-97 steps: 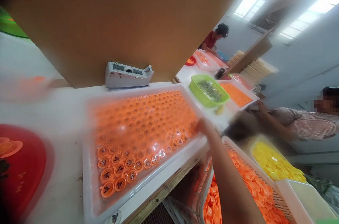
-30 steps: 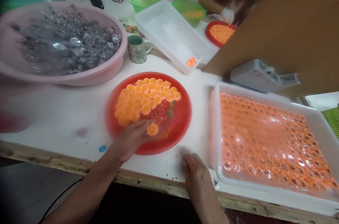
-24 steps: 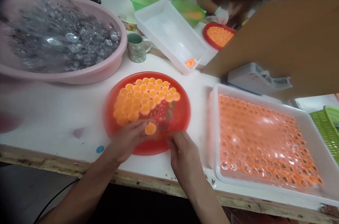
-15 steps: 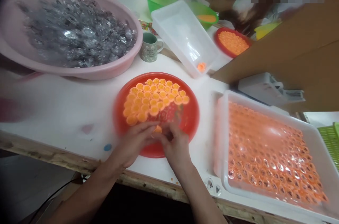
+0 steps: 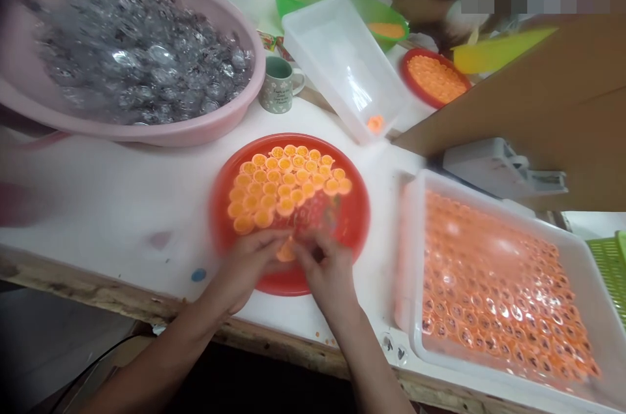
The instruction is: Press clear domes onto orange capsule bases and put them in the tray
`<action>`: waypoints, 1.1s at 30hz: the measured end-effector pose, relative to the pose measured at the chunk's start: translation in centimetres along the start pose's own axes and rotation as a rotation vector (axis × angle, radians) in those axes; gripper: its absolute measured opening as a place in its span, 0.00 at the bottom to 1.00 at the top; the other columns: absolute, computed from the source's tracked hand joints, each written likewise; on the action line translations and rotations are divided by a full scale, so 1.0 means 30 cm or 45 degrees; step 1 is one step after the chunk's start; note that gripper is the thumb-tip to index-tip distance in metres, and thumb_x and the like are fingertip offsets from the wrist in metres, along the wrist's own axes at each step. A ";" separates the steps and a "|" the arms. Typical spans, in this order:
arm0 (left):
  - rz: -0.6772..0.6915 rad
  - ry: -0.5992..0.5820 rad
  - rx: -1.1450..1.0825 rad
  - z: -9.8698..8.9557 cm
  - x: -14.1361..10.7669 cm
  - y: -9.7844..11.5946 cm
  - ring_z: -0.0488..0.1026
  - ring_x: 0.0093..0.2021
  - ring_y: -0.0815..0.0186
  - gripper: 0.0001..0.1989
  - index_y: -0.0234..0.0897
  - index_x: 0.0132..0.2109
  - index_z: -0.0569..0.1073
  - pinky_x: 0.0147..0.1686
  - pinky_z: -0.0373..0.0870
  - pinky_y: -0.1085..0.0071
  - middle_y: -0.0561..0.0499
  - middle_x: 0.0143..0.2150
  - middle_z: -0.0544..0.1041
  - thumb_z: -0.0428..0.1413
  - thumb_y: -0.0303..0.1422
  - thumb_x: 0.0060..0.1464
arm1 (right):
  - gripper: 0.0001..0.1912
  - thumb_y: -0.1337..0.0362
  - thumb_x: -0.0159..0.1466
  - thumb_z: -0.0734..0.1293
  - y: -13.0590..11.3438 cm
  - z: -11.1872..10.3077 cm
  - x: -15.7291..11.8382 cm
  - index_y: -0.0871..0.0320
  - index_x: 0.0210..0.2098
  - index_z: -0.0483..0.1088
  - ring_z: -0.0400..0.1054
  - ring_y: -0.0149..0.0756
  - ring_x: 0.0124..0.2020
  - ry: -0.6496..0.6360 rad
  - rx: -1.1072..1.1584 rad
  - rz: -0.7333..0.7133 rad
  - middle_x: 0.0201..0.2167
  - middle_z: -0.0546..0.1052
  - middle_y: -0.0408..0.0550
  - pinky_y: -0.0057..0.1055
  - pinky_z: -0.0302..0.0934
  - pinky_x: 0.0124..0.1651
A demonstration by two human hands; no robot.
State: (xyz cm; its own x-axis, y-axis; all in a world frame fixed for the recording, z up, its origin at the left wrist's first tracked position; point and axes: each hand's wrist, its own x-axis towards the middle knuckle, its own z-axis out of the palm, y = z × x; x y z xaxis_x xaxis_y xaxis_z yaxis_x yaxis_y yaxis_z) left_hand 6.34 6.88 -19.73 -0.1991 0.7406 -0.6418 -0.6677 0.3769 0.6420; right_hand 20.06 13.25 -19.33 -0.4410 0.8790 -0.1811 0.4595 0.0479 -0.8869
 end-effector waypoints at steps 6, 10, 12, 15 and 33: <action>-0.060 0.001 -0.109 0.005 -0.005 0.000 0.78 0.41 0.64 0.07 0.33 0.40 0.80 0.43 0.79 0.66 0.45 0.45 0.79 0.58 0.25 0.55 | 0.16 0.51 0.56 0.72 0.088 -0.085 -0.006 0.58 0.32 0.75 0.63 0.32 0.25 0.127 0.075 0.215 0.24 0.74 0.43 0.29 0.58 0.28; -0.101 -0.133 -0.222 0.011 -0.013 -0.011 0.78 0.44 0.60 0.07 0.31 0.42 0.78 0.44 0.79 0.62 0.42 0.44 0.79 0.59 0.28 0.56 | 0.19 0.52 0.56 0.73 0.109 -0.124 -0.020 0.57 0.41 0.75 0.69 0.35 0.32 0.042 0.451 0.263 0.31 0.76 0.45 0.32 0.65 0.38; -0.072 -0.183 -0.234 0.018 -0.019 -0.015 0.76 0.47 0.58 0.08 0.31 0.43 0.78 0.48 0.78 0.61 0.42 0.45 0.79 0.59 0.29 0.57 | 0.21 0.55 0.54 0.75 0.107 -0.135 -0.030 0.56 0.44 0.74 0.71 0.37 0.36 0.005 0.612 0.265 0.34 0.78 0.47 0.35 0.66 0.44; 0.012 -0.178 -0.184 0.032 -0.028 -0.019 0.75 0.51 0.59 0.09 0.33 0.45 0.77 0.50 0.76 0.62 0.45 0.46 0.78 0.60 0.29 0.56 | 0.18 0.59 0.53 0.76 0.104 -0.146 -0.050 0.56 0.42 0.75 0.73 0.38 0.38 -0.050 0.765 0.265 0.35 0.79 0.47 0.37 0.67 0.46; 0.055 -0.179 -0.033 0.099 -0.031 -0.034 0.77 0.42 0.63 0.16 0.37 0.47 0.77 0.42 0.77 0.67 0.47 0.43 0.79 0.65 0.33 0.50 | 0.11 0.65 0.54 0.76 0.091 -0.158 -0.113 0.56 0.36 0.74 0.70 0.33 0.32 -0.109 1.102 0.207 0.30 0.74 0.43 0.31 0.69 0.38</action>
State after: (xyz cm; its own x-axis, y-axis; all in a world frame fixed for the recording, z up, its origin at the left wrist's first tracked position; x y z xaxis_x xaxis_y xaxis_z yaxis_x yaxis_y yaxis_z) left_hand 9.32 7.45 -18.53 -0.1272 0.8270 -0.5477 -0.6796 0.3296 0.6554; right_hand 26.47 12.64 -19.13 -0.4933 0.8034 -0.3333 -0.2078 -0.4809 -0.8518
